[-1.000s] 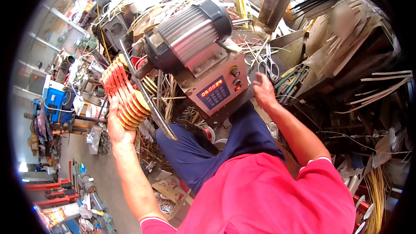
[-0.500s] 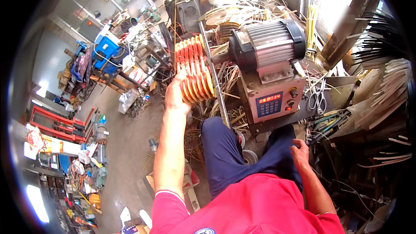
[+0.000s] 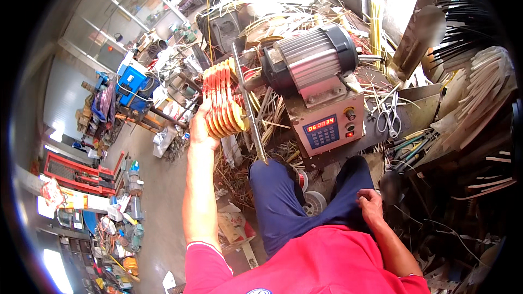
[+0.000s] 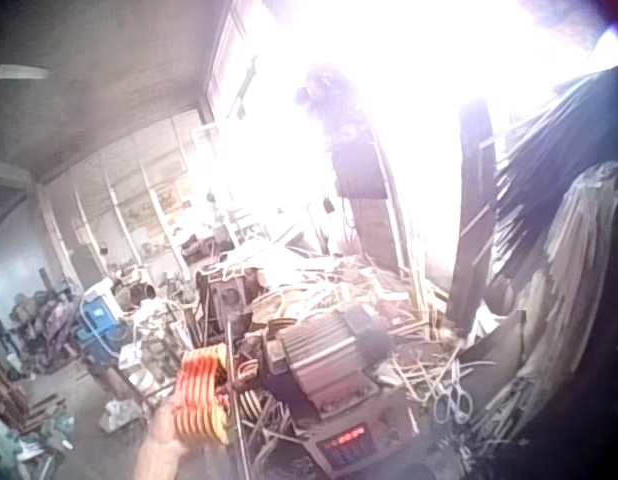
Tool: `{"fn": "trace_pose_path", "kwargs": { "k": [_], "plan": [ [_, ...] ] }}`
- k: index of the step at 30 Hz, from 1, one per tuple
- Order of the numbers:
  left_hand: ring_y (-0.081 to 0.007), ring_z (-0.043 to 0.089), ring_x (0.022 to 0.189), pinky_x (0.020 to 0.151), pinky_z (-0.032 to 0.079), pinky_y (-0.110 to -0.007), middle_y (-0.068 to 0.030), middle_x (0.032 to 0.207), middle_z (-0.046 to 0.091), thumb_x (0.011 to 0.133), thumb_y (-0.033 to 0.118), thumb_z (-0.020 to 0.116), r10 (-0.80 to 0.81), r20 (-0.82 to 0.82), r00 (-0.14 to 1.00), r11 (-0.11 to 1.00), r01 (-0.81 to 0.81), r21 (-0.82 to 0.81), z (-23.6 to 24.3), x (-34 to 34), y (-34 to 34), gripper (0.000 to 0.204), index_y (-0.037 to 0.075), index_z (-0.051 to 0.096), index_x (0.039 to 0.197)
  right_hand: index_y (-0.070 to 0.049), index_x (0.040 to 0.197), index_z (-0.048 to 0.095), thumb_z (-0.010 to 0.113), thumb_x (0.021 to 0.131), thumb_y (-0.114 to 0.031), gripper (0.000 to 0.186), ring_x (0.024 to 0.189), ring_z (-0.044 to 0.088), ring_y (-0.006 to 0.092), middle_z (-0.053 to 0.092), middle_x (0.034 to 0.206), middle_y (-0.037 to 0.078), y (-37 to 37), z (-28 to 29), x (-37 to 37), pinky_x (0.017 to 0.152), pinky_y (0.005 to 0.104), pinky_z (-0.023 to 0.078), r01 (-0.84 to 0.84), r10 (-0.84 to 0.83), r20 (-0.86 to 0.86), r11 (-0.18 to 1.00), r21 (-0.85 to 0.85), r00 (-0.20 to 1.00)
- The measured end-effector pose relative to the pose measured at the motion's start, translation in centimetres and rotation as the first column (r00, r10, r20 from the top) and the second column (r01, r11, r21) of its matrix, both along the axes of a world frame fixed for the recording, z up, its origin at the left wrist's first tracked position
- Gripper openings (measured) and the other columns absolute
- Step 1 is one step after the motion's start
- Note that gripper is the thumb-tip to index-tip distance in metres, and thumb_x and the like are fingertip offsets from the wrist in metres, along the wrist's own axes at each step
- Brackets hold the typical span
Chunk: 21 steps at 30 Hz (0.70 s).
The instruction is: The person winds copper wire onto a wooden former using a motorized coil winding machine. They use pliers to cut the wire and tie off the coil with a thin string. Finally, they remove the completed coil from the machine and place it on a nearby table.
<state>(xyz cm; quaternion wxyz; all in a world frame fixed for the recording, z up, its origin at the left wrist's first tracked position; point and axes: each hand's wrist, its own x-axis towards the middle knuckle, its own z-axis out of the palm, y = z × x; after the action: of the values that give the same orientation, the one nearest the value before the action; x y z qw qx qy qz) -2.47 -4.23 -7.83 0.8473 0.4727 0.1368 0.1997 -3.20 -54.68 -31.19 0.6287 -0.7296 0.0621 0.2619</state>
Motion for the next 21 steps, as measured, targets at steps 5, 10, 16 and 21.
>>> {"fn": "trace_pose_path", "kwargs": {
  "k": [5, 10, 16, 21],
  "plan": [
    [-0.0298, 0.067, 0.114, 0.102, 0.051, -0.045, -0.017, 0.125, 0.068, 0.1, 0.03, 0.059, -0.001, 0.006, 1.0, 0.998, 0.002, -0.062, -0.5, -1.0, -1.3, 0.045, -0.002, 0.057, 0.131, 0.001, 0.111, 0.065, 0.055, 0.093, -0.001, 0.021, 0.086, 0.069, 0.0166, 0.071, 0.104, 0.01, -1.0, -1.6, -1.7, 0.07, 0.0281, 0.054, -0.072, 0.072, -0.018, 0.997, -0.016, 0.997],
    [-0.0305, 0.066, 0.115, 0.104, 0.05, -0.048, -0.0176, 0.127, 0.067, 0.1, 0.027, 0.06, 0.043, -0.032, 0.999, 0.999, -0.043, 0.004, 1.1, -3.4, 1.3, 0.046, -0.002, 0.053, 0.135, 0.004, 0.11, 0.066, 0.054, 0.091, 0.0, 0.023, 0.085, 0.07, 0.0186, 0.072, 0.1, 0.013, -0.5, -0.8, -1.3, 0.075, 0.0301, 0.055, -0.087, 0.087, -0.029, 0.996, -0.027, 0.996],
    [-0.0302, 0.066, 0.115, 0.104, 0.05, -0.046, -0.0166, 0.128, 0.066, 0.099, 0.029, 0.061, 0.156, -0.01, 0.988, 0.987, -0.155, 0.041, 0.3, -5.7, 4.0, 0.047, -0.002, 0.054, 0.135, 0.003, 0.109, 0.067, 0.056, 0.091, -0.001, 0.022, 0.085, 0.07, 0.0174, 0.073, 0.097, 0.011, 2.0, -1.0, -1.3, 0.076, 0.0297, 0.055, -0.151, 0.15, -0.035, 0.989, -0.005, 0.988],
    [-0.0297, 0.066, 0.116, 0.104, 0.051, -0.047, -0.017, 0.129, 0.066, 0.099, 0.027, 0.062, 0.298, 0.019, 0.954, 0.953, -0.299, 0.053, 0.6, -8.7, 5.4, 0.044, 0.0, 0.055, 0.133, 0.004, 0.11, 0.067, 0.056, 0.091, -0.002, 0.022, 0.085, 0.068, 0.0168, 0.073, 0.097, 0.011, 3.1, 0.2, -1.3, 0.079, 0.0293, 0.055, -0.258, 0.259, 0.007, 0.964, -0.056, 0.966]
  ]
}}
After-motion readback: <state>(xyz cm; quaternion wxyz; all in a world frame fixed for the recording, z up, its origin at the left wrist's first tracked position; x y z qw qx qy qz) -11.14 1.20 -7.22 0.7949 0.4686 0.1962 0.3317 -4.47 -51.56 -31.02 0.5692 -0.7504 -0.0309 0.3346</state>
